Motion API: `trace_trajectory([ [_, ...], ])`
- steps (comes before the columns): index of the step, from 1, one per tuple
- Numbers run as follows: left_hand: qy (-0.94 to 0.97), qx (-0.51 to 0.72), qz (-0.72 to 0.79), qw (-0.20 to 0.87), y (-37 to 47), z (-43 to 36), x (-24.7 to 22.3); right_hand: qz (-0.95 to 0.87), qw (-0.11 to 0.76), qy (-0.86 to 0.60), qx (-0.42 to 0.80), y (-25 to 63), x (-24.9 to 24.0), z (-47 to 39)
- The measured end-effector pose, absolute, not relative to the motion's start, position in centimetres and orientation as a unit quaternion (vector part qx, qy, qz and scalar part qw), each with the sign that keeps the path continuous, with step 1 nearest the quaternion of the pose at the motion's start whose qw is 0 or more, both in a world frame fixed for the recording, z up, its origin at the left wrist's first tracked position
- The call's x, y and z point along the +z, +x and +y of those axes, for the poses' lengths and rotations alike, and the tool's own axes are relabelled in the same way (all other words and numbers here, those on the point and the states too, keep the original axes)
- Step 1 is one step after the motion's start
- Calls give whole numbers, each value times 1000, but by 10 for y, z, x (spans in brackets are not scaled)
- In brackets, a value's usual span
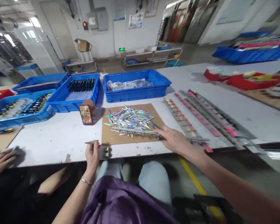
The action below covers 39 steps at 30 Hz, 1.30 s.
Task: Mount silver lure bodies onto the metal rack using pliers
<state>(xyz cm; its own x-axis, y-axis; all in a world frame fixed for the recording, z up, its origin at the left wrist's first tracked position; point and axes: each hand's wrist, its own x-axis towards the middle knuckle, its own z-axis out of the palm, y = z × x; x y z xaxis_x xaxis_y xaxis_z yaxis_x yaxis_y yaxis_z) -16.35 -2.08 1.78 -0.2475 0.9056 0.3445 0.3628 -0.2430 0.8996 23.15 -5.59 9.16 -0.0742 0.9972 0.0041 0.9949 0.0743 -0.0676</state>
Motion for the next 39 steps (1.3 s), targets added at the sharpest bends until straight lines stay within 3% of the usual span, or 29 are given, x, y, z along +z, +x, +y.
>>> trace_trajectory([
  [4,554,550,566,263,-160,-39,14,-800,-1,-599,31,197,66,-82],
  [10,675,487,503,234,-147,-51,5,-803,-36,-594,46,174,56,-87],
  [17,728,464,470,185,-147,-40,-6,-771,1,-636,22,158,60,-90],
  [27,744,386,518,170,-147,-16,23,-802,92,-590,35,157,51,-67],
  [31,761,408,493,110,-143,-16,37,-800,139,-583,27,157,48,-73],
  [33,765,437,469,68,-136,-16,49,-793,190,-578,23,159,46,-88],
  [35,780,438,440,75,-120,-15,62,-752,301,-586,24,160,41,-109],
  [39,800,400,379,238,-50,-8,75,-522,573,-625,87,166,19,-153],
])
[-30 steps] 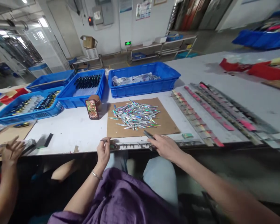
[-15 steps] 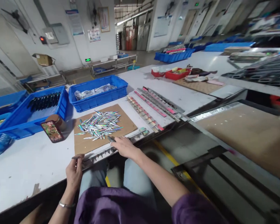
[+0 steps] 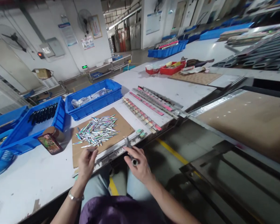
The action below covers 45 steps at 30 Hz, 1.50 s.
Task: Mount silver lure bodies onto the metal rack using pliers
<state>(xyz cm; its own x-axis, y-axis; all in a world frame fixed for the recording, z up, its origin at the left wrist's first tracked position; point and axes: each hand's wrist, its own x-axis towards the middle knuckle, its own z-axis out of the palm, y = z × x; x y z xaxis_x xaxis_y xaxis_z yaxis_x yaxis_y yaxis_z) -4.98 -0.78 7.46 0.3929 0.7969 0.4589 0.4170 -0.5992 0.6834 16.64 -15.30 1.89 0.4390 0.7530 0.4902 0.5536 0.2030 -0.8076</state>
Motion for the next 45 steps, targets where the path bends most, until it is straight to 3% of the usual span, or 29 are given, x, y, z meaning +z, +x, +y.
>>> trace_trajectory([
  [2,804,374,337,315,-1,-4,73,-371,659,-631,173,173,4,-168],
  [5,834,326,256,364,72,0,64,-195,710,-617,278,187,-14,-181],
  [12,867,257,222,366,154,10,47,-185,691,-609,343,220,-16,-181],
  [19,885,223,208,352,155,14,44,-292,624,-663,293,231,-26,-167],
  [26,943,181,150,236,161,6,49,-453,413,-790,22,237,-35,-166],
  [33,957,91,193,199,165,-1,68,-416,474,-775,39,231,-37,-163],
  [37,960,98,197,171,164,-3,66,-330,583,-727,153,227,-31,-164],
  [40,945,128,215,211,163,-1,65,-96,766,-494,400,225,-30,-167],
  [42,939,138,222,222,162,1,66,34,790,-313,526,225,-32,-168],
  [45,938,134,229,222,162,4,66,71,761,-221,606,228,-37,-164],
])
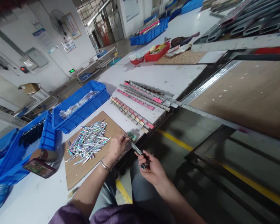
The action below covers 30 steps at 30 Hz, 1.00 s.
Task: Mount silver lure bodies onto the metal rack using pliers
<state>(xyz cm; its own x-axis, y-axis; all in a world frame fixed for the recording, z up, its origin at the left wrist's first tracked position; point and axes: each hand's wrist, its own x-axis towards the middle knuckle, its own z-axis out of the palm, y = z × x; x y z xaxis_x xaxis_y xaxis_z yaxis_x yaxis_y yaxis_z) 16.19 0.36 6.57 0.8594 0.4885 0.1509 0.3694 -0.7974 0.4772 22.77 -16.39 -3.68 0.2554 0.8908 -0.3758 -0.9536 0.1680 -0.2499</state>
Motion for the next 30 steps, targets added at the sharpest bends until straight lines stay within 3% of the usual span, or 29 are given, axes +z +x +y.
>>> trace_trajectory([
  [7,939,134,210,239,161,8,63,63,751,-187,630,228,-38,-146],
  [12,945,121,198,230,160,7,67,31,778,-255,573,224,-38,-148],
  [14,951,119,189,215,160,6,66,-42,783,-357,507,225,-37,-150],
  [18,950,153,182,201,161,3,56,-256,678,-639,259,231,-33,-153],
  [25,946,191,193,178,160,3,38,-308,614,-705,178,237,-25,-165],
  [30,948,179,195,175,161,5,36,-415,479,-771,56,243,-16,-168],
])
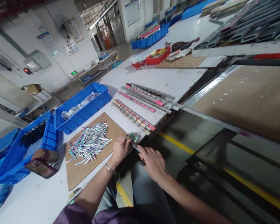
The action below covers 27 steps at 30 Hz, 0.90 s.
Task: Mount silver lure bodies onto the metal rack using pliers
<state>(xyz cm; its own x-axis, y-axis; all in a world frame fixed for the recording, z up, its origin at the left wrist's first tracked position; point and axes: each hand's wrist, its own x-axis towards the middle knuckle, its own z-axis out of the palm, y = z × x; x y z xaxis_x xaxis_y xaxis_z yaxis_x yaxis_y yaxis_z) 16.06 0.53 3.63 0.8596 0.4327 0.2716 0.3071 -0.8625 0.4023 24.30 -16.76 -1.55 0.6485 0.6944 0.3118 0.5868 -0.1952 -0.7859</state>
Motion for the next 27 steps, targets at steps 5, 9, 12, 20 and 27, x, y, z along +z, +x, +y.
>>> trace_trajectory([
  [5,947,172,201,185,160,5,36,-242,654,-639,325,243,-16,-153],
  [9,947,170,202,183,160,4,36,-221,673,-600,371,243,-22,-152],
  [12,948,166,205,177,159,1,35,-311,615,-682,245,248,-24,-166],
  [20,958,113,191,179,160,-6,29,-597,218,-746,-200,257,-27,-184],
  [27,961,94,190,174,164,-10,19,-596,342,-723,-73,278,-66,-186],
])
